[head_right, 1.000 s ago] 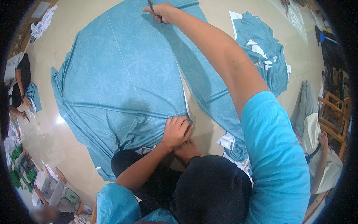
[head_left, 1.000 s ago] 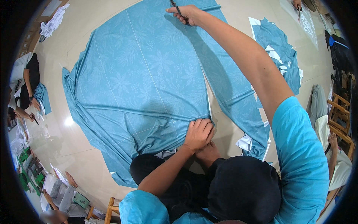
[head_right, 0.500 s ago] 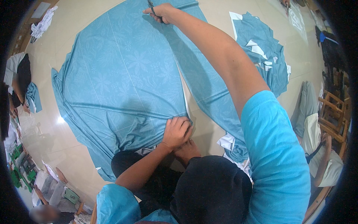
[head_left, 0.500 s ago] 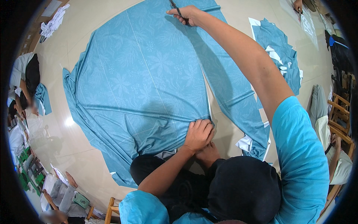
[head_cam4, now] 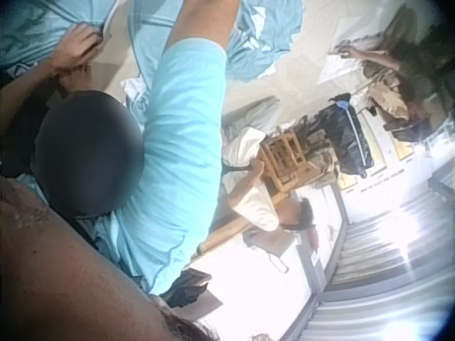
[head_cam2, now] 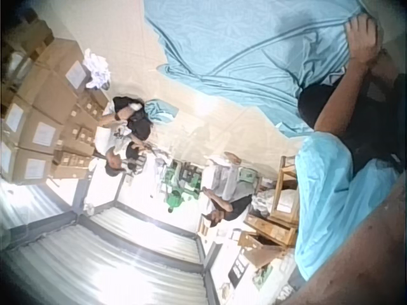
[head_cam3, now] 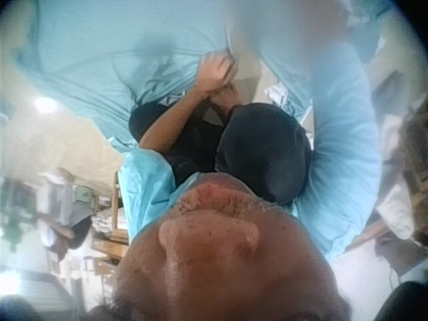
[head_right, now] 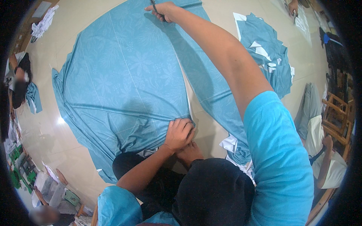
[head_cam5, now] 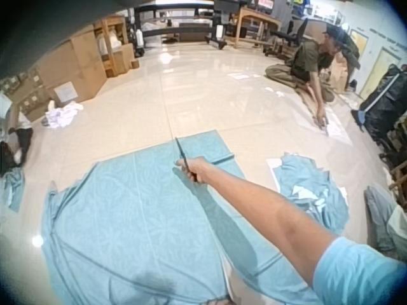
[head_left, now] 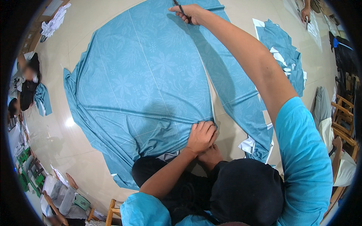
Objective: The person cuts a large piece of light blue patterned fabric using shears while sitting on the floor. They follow marked lines, periodically lifting and repositioning the fabric to continue cutting along the pattern.
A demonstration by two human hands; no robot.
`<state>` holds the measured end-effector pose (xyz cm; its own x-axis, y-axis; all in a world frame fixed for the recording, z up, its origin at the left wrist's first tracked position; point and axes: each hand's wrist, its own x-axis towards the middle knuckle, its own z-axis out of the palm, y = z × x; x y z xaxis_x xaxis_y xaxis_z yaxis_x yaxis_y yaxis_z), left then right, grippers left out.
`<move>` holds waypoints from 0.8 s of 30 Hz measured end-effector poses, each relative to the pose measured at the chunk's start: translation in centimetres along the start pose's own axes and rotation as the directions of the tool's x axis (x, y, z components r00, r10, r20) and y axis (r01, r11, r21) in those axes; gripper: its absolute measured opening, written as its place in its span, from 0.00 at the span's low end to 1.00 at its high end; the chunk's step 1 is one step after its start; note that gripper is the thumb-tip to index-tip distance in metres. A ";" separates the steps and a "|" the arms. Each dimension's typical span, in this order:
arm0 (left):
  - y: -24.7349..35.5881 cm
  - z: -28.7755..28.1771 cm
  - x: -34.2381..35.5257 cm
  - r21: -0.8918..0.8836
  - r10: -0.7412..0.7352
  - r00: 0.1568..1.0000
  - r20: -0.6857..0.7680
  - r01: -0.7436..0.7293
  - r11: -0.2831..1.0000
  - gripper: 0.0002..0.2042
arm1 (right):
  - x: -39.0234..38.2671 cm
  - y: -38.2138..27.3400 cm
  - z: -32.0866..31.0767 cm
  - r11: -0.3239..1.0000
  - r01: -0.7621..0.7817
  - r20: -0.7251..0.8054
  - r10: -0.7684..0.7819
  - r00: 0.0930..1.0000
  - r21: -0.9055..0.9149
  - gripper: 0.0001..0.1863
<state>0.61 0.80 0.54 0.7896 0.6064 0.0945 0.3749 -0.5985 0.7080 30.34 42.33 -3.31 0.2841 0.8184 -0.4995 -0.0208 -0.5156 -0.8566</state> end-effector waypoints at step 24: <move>0.0 0.1 0.0 -0.003 -0.003 1.000 0.000 0.003 1.000 0.09 | 1.3 -0.7 0.1 0.991 -0.117 0.124 0.108 0.986 0.062 0.21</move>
<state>0.62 0.77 0.46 0.7887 0.6079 0.0922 0.3755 -0.5950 0.7106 30.60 43.81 -3.37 0.1595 0.7827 -0.6016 -0.1136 -0.5908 -0.7987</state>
